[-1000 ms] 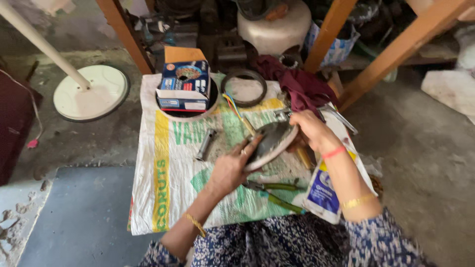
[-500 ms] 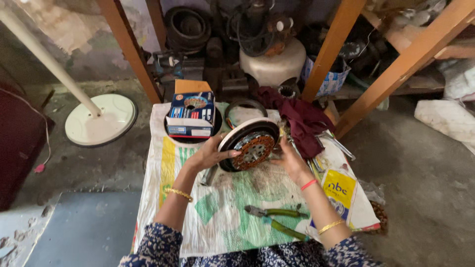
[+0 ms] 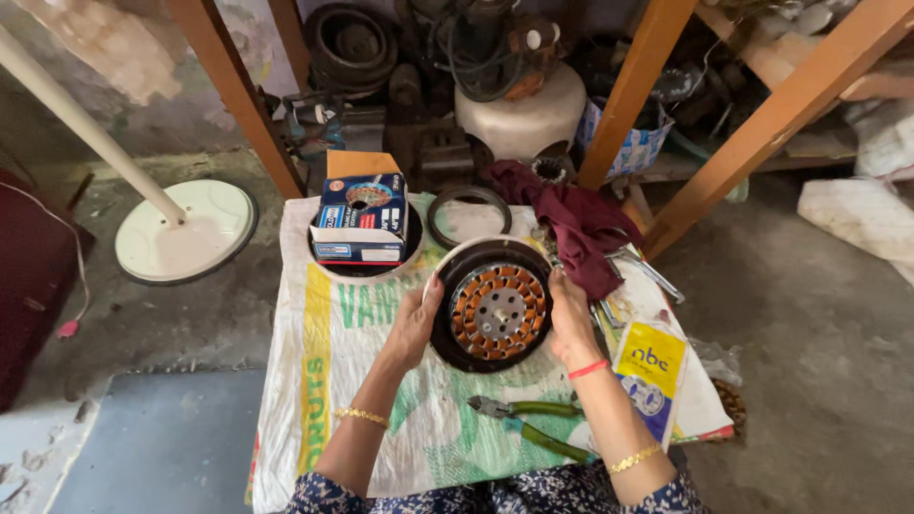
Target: The person disassembles a circular electrical component, likely a fan motor, by removing a central cap and using a hammer and punch to extract a pin. They then separate the housing to reveal the internal copper windings and inspect the parts.
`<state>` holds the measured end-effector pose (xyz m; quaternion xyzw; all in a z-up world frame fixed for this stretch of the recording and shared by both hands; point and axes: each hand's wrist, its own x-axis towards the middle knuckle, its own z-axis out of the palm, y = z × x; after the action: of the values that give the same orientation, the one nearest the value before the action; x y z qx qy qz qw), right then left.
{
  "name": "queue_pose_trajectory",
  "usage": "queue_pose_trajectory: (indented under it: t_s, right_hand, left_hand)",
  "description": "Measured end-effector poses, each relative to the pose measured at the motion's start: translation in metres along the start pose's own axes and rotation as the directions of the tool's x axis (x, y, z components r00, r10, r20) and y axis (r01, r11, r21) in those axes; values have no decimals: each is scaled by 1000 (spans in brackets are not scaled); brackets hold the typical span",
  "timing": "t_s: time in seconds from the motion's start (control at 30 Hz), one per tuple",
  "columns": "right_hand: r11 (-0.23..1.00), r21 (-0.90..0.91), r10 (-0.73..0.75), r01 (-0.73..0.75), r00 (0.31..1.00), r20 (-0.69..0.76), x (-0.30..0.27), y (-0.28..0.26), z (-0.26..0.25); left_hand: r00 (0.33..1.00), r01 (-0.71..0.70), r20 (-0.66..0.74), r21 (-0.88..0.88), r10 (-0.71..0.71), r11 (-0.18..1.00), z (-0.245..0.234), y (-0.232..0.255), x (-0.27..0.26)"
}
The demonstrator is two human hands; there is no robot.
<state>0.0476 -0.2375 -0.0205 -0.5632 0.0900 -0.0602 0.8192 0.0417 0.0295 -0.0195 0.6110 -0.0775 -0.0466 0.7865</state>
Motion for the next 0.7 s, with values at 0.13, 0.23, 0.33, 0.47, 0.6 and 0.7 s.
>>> queue_pose_trajectory:
  t_s: [0.13, 0.23, 0.33, 0.47, 0.6, 0.7]
  right_hand:
    - [991, -126, -48, 45, 999, -25, -3, 10, -17]
    - [991, -121, -57, 55, 998, -7, 0, 12, -19]
    - [989, -141, -49, 52, 998, 27, 4, 12, -12]
    - [987, -154, -36, 42, 998, 43, 3, 7, -5]
    - [999, -13, 41, -40, 995, 92, 1, 4, -4]
    - [999, -40, 0, 4, 995, 102, 3, 5, -6]
  left_hand:
    - [996, 77, -27, -95, -80, 993, 4, -20, -12]
    - [977, 188, -56, -214, -204, 959, 3, -22, -11]
    - [995, 99, -4, -266, -104, 959, -4, -33, -14]
    - [993, 121, 20, -291, -120, 949, -6, -30, -17]
    - [988, 151, 5, -301, -156, 942, -2, -21, -19]
    - [990, 136, 4, -315, -142, 939, -5, -24, -21]
